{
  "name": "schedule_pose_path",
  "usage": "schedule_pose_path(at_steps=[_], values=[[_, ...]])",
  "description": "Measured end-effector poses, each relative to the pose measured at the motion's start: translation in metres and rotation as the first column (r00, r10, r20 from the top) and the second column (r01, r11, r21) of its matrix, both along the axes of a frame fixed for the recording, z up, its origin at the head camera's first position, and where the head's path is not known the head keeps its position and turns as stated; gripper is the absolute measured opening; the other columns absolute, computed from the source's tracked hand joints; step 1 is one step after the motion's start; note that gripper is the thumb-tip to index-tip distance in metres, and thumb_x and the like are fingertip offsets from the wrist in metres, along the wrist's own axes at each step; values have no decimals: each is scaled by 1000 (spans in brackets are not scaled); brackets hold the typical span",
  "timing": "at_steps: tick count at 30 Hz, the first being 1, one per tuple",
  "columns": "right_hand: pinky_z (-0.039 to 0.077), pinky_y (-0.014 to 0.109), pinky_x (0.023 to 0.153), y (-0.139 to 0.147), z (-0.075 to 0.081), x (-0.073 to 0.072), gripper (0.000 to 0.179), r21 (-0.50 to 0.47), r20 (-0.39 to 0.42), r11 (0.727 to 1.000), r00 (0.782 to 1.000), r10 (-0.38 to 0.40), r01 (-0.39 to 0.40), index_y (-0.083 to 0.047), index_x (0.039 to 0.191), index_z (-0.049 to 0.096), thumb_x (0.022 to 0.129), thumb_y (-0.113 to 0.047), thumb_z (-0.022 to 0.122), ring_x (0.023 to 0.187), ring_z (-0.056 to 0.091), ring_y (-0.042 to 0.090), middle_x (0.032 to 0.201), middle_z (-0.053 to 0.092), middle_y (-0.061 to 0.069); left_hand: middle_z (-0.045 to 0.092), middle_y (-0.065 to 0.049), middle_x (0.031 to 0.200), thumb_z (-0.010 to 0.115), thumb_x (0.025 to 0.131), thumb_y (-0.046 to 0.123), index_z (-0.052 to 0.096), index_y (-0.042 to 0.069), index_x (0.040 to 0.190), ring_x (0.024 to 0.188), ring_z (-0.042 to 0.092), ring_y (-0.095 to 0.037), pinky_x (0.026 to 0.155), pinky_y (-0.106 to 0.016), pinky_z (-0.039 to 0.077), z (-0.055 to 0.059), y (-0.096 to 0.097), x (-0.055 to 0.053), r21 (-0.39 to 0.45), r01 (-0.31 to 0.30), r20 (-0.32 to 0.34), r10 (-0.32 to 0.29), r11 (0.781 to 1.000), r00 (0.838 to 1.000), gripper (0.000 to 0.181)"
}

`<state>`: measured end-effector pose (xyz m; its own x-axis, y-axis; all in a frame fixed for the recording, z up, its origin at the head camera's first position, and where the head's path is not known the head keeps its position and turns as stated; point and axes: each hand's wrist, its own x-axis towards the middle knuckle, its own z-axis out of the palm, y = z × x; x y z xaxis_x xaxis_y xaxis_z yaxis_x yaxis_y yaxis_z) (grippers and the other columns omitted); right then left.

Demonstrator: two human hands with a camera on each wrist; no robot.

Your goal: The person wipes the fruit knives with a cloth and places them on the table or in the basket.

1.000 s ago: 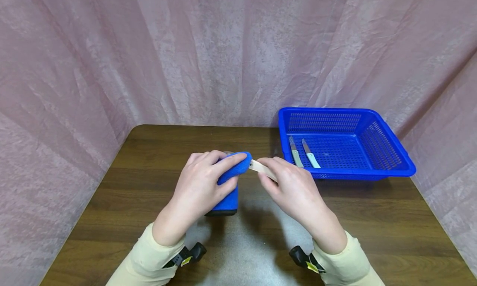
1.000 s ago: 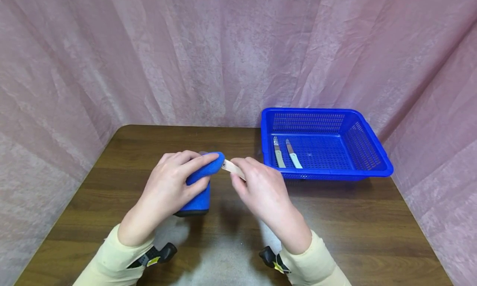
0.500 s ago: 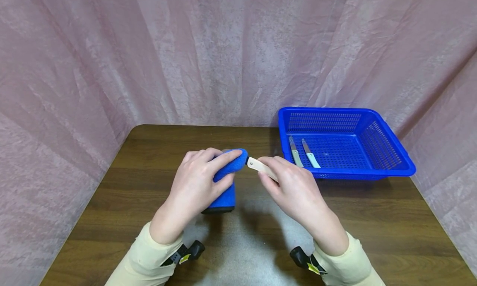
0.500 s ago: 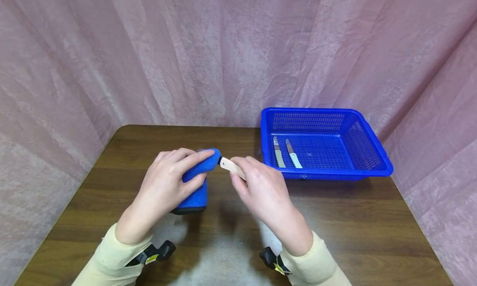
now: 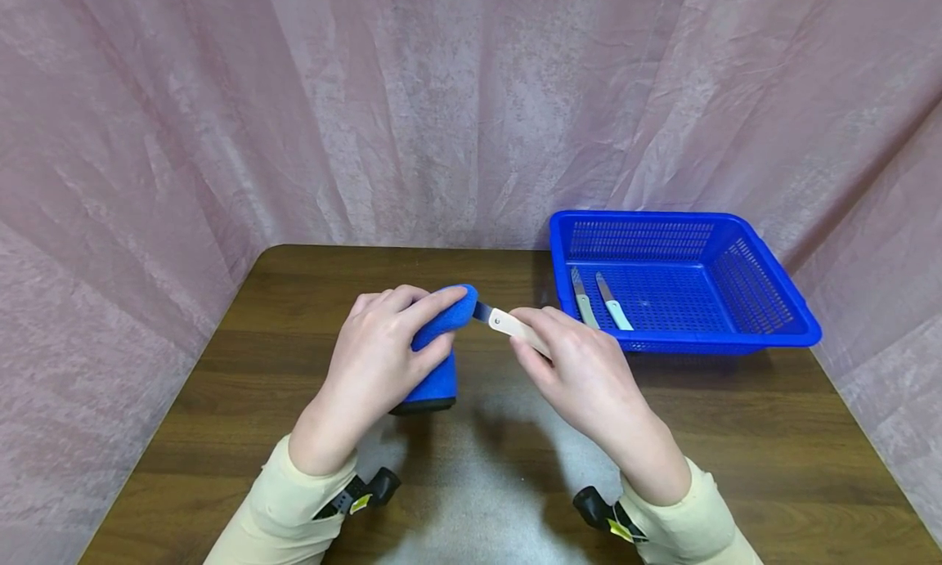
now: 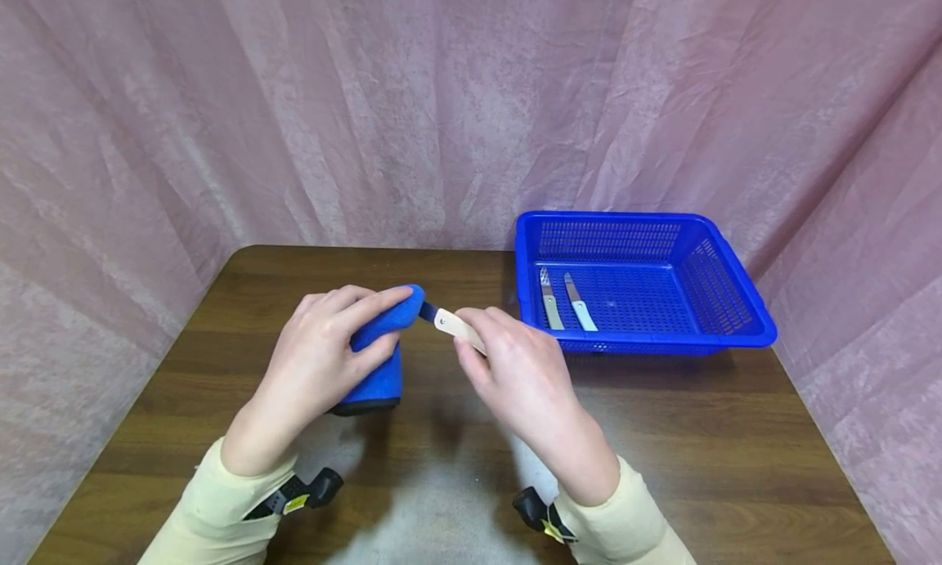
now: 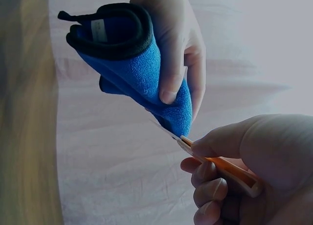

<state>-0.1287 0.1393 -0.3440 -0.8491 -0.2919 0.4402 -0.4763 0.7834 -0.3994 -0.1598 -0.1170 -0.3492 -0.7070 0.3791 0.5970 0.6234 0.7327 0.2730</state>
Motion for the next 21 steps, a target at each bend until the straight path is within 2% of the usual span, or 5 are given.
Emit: schedule_pose_path(at_steps=[21], values=[[51,38,63,0,0,1,24,-3,2,1000,1000,-6,6,-14,128,78,106,-22,72,75,58,15,98,70,-7,78,-5,111,84,95,24,75,27,144,97,73,-27,91,-53,51,1,-5,-2,-1,-25,16,25,1000,1000,50]])
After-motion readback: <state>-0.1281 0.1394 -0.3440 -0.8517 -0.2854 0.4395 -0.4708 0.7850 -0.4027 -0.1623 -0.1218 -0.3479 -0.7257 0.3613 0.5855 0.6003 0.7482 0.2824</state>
